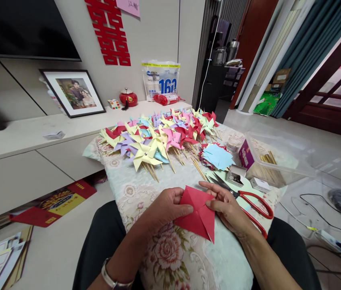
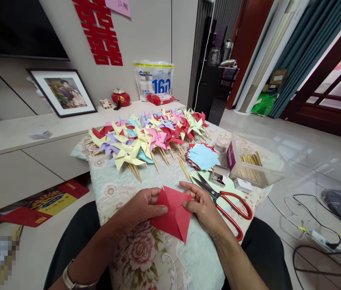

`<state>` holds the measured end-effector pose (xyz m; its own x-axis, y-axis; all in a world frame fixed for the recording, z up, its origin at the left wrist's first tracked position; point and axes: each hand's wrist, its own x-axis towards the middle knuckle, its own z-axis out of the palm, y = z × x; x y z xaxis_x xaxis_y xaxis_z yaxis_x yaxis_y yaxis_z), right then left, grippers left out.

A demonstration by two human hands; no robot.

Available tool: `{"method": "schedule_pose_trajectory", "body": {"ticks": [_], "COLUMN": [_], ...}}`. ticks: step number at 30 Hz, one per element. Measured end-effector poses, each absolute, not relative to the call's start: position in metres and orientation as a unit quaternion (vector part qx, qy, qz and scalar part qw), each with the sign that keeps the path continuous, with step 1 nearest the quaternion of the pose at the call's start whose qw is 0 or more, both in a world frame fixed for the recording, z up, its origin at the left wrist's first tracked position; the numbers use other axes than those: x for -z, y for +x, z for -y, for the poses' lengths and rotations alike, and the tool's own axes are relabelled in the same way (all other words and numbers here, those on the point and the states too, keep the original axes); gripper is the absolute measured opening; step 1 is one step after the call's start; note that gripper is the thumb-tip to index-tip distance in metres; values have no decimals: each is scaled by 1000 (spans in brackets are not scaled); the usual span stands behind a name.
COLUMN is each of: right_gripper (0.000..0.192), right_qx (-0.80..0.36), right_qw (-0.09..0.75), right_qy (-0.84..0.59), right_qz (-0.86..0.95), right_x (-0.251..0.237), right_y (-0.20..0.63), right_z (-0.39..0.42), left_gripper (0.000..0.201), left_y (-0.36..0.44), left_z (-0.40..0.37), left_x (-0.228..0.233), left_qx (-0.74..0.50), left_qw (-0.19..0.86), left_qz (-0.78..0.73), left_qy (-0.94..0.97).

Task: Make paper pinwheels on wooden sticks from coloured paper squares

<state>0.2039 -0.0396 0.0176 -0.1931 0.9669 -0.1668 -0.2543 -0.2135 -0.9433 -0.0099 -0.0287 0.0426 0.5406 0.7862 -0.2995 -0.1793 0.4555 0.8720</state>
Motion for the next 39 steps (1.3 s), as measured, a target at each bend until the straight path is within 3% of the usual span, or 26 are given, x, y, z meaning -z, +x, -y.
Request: {"method": "schedule_pose_trajectory", "body": {"ticks": [14, 29, 39], "right_gripper": [54, 55, 50], "right_qx": [-654, -685, -693], "right_qw": [450, 469, 510], "right_qy": [-435, -417, -356], "right_qz": [425, 370, 365], "right_x": [-19, -25, -30], "right_y": [203, 202, 199], "right_z": [39, 41, 41], "left_gripper": [28, 32, 40], "left_y": [-5, 9, 28], "left_z": [18, 23, 24], "left_x": [-49, -43, -41], "left_qx": [-319, -370, -523], "left_qw": [764, 705, 673], "left_qz": [-375, -434, -442], "left_qy": [417, 423, 279]}}
